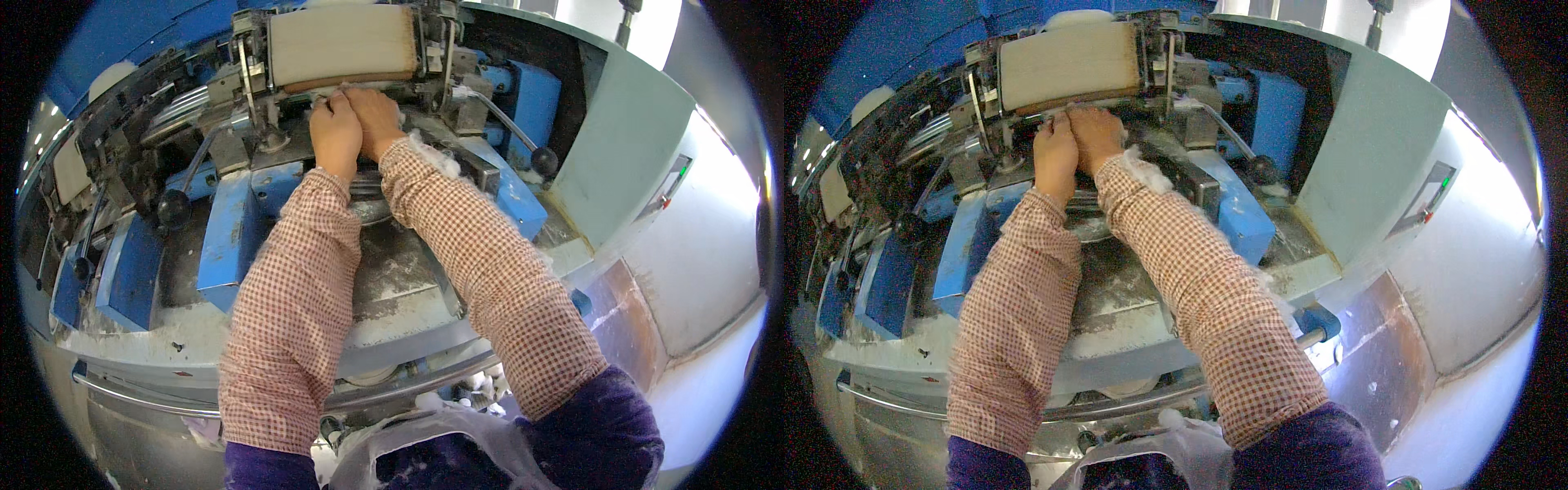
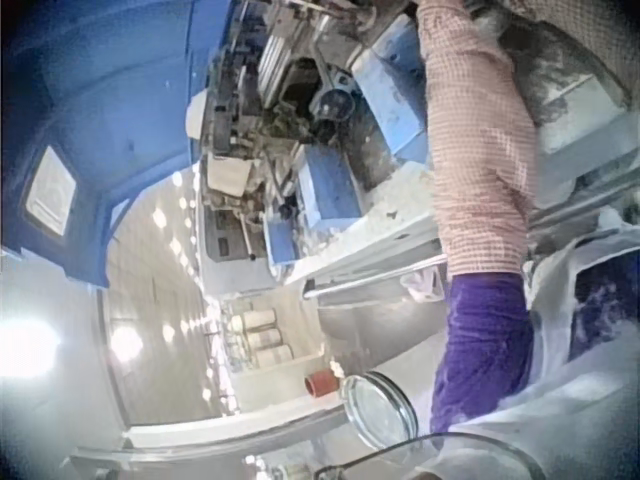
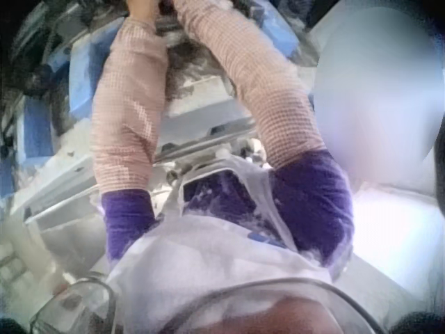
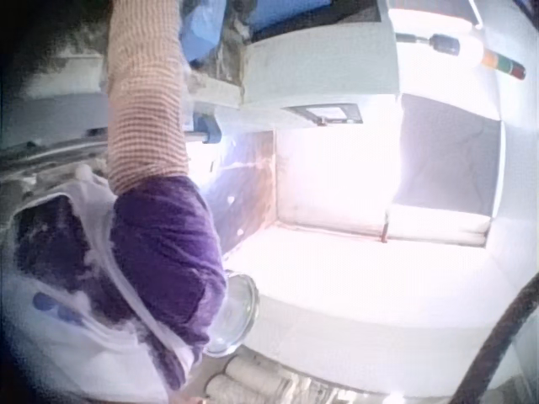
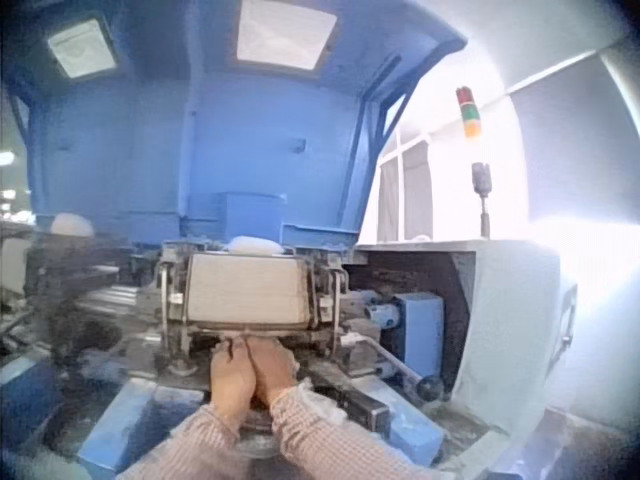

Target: The person walks to a textile machine and repeatedly wipes its rollers and internal surfaces with a white cloth. They remove accumulated lint and debris from the machine's components by hand and with the cloth, then continue wiping different sections of the machine.

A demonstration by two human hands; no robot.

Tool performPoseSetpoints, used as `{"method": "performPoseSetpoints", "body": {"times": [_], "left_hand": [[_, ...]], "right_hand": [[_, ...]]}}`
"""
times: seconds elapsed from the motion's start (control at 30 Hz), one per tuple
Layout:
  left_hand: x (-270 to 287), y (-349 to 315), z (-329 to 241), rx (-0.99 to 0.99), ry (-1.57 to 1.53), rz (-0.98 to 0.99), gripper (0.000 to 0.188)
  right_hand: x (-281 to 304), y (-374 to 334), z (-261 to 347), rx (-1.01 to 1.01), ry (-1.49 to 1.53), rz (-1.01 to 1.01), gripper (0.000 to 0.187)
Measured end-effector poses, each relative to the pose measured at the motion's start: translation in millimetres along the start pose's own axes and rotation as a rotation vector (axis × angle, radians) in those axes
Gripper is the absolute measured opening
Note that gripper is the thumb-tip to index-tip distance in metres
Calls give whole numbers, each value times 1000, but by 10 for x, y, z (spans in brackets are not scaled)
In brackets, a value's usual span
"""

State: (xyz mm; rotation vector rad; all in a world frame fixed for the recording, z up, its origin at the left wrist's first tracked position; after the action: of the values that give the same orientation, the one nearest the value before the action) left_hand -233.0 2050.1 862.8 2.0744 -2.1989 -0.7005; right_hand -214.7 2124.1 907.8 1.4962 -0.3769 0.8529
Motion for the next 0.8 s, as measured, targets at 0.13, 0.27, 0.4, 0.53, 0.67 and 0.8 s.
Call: {"method": "performPoseSetpoints", "body": {"times": [0.13, 0.27, 0.4, 0.53, 0.67, 0.8], "left_hand": [[-8, 82, -56, -35, 82, -31, 40], [-132, 109, -43, -90, 301, 43, 43], [-259, 104, -76, -149, 432, 156, 45], [-545, 7, -92, -170, 674, 323, 55], [-722, -60, -63, -121, 770, 378, 55], [-579, -120, -133, -154, 757, 333, 58]], "right_hand": [[-56, 58, -47, -11, -38, -12, 21], [-12, -53, -250, -105, -86, -106, 17], [55, -136, -299, -85, -100, -163, 18], [176, -308, -575, -288, -68, -140, 23], [209, -408, -645, -330, -184, -1, 27], [244, -374, -518, -286, -46, 106, 25]]}}
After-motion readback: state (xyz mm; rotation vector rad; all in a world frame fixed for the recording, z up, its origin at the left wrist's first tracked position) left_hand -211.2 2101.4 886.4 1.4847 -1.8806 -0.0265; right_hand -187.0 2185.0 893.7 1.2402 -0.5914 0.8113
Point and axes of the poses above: each hand's wrist, its own y-axis towards the middle knuckle, its own x-axis out of the back of the hand, z = x × y, the point moved 10 cm from there along y, towards the middle knuckle, and after that the axes turned 4 degrees about x, right-handed, at the moved point
